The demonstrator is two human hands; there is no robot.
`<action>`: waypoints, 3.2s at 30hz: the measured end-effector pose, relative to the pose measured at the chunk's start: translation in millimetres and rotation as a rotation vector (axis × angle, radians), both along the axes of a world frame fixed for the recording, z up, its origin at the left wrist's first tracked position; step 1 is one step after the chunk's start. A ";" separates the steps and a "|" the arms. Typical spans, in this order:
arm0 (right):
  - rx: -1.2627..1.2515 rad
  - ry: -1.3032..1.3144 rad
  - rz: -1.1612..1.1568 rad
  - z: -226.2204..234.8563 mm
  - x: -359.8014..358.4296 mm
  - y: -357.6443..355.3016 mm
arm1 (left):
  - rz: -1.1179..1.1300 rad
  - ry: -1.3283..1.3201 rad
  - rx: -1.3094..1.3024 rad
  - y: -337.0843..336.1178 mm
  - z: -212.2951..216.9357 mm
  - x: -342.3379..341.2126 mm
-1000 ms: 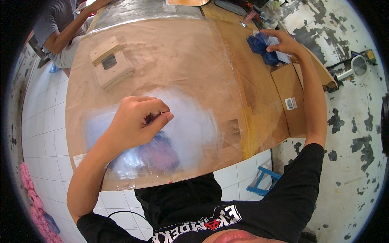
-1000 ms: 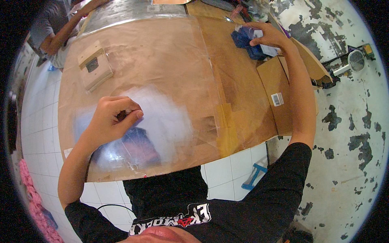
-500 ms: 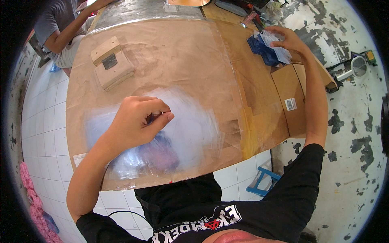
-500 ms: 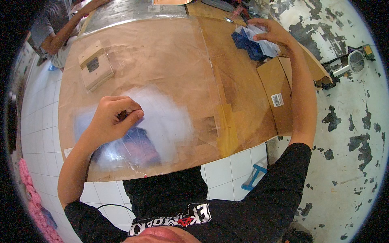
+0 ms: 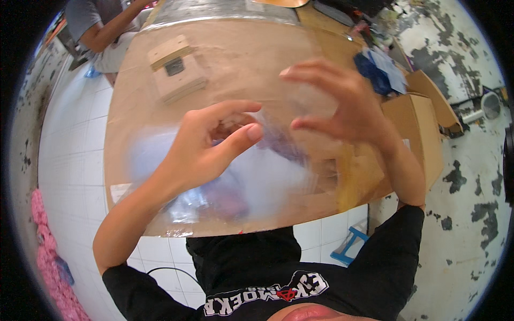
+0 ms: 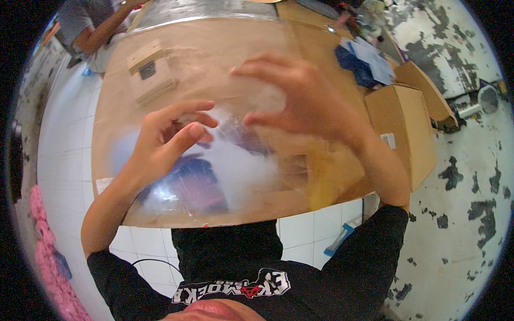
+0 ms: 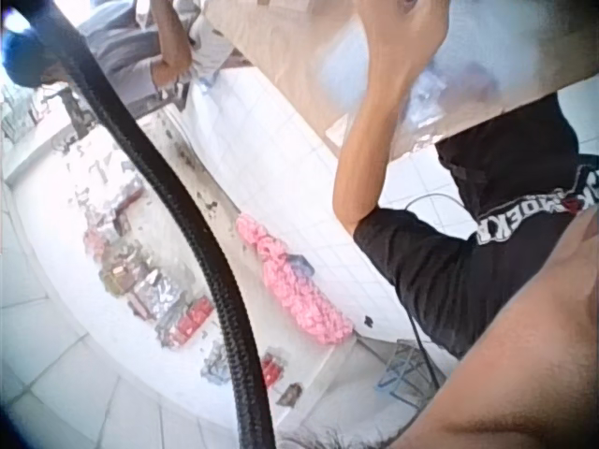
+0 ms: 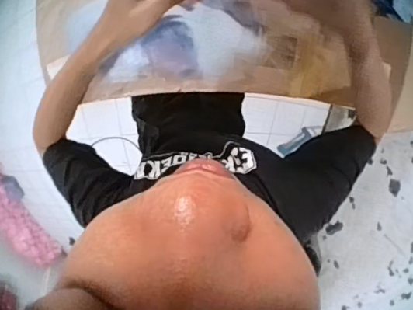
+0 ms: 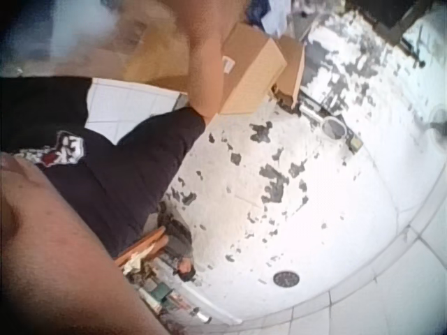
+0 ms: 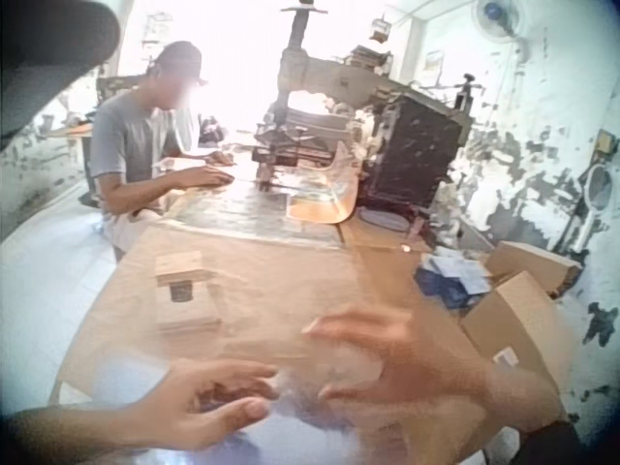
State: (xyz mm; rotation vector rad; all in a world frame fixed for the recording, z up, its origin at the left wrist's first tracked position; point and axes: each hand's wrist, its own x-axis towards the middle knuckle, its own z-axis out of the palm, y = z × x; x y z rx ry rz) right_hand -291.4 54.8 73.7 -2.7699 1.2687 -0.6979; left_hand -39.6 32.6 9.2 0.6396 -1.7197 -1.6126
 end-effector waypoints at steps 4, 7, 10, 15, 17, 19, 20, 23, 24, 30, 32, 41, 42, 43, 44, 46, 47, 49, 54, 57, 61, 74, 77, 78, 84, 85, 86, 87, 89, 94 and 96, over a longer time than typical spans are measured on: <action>-0.057 -0.141 0.010 -22.3 46.1 15.6 | -0.058 0.047 0.245 2.9 -6.9 1.9; -0.095 -0.123 0.047 -23.8 55.2 11.4 | -0.034 0.042 0.299 3.6 -6.4 7.8; -0.113 -0.235 0.048 -31.8 58.5 8.8 | 0.040 0.016 0.263 7.9 -8.3 7.9; -0.273 -0.209 -0.022 -45.4 61.4 8.8 | 0.097 -0.027 0.142 17.5 -3.3 7.7; -0.300 -0.217 -0.013 -48.3 62.4 9.2 | 0.108 -0.038 0.059 18.3 -3.7 6.9; -0.308 -0.251 0.001 -53.2 62.1 9.5 | 0.115 -0.049 0.033 18.6 -4.9 6.7; -0.331 -0.264 0.014 -56.2 61.5 9.1 | 0.115 -0.057 0.049 19.1 -5.1 7.3; -0.373 -0.296 0.052 -61.6 60.6 7.0 | 0.184 0.046 -0.008 19.7 -11.1 2.3; -0.370 -0.303 0.064 -61.6 61.0 6.6 | 0.220 0.101 -0.044 19.9 -12.9 0.6; -0.401 -0.303 0.094 -64.8 60.6 4.7 | 0.208 0.056 -0.029 18.8 -12.2 1.8; -0.420 -0.296 0.104 -65.4 60.6 4.0 | 0.209 0.045 -0.032 18.5 -12.9 2.6; -0.535 -0.226 0.153 -65.6 61.3 4.7 | 0.162 -0.033 -0.029 20.2 -5.8 7.8; -0.541 -0.226 0.158 -66.7 60.5 4.6 | 0.132 -0.042 -0.010 19.8 -5.5 7.9; -0.544 -0.226 0.160 -67.6 59.6 4.6 | 0.129 -0.022 -0.006 19.4 -7.0 6.9; -0.550 -0.234 0.168 -67.7 60.6 4.2 | 0.133 -0.008 -0.004 19.7 -7.0 7.6; -0.549 -0.255 0.179 -66.9 62.9 4.1 | 0.141 0.014 0.025 20.2 -4.7 9.2; -0.544 -0.262 0.180 -67.5 62.4 4.3 | 0.140 0.025 0.056 19.5 -4.1 8.2; -0.523 -0.273 0.192 -66.9 62.0 4.9 | 0.135 0.040 0.092 18.5 -5.2 7.0; -0.492 -0.234 0.227 -61.8 60.9 6.3 | 0.115 0.050 0.114 17.7 -5.3 7.6; -0.494 -0.235 0.214 -62.3 59.9 6.4 | 0.120 0.075 0.121 17.9 -5.5 6.0; -0.448 -0.187 0.245 -58.5 57.3 3.1 | 0.136 0.071 0.099 17.9 -8.6 6.3; -0.348 -0.040 0.331 -50.1 59.4 -4.8 | -0.140 -0.058 0.161 7.8 3.3 12.8; -0.375 -0.086 0.363 -51.5 58.2 -7.3 | -0.219 0.013 0.305 4.9 5.8 14.1; -0.384 -0.106 0.370 -52.3 59.1 -7.9 | -0.246 0.025 0.349 3.0 5.8 14.5; -0.347 -0.246 0.400 -56.1 56.7 -10.0 | -0.225 0.036 0.541 -1.1 2.7 12.5; -0.335 -0.268 0.402 -55.6 56.6 -9.7 | -0.212 0.027 0.513 -0.6 1.7 12.2; -0.353 -0.280 0.412 -56.2 56.2 -10.7 | -0.199 0.017 0.482 -0.2 1.7 11.8; -0.371 -0.292 0.423 -57.9 55.4 -12.8 | -0.186 0.007 0.452 0.3 2.2 11.7; -0.393 -0.314 0.425 -59.2 55.8 -13.5 | -0.200 0.055 0.458 2.3 4.9 12.2; -0.409 -0.339 0.397 -59.4 60.4 -11.3 | -0.192 0.035 0.412 2.0 4.6 11.1; -0.443 -0.349 0.413 -60.1 58.8 -9.9 | -0.151 0.052 0.450 1.7 1.8 10.5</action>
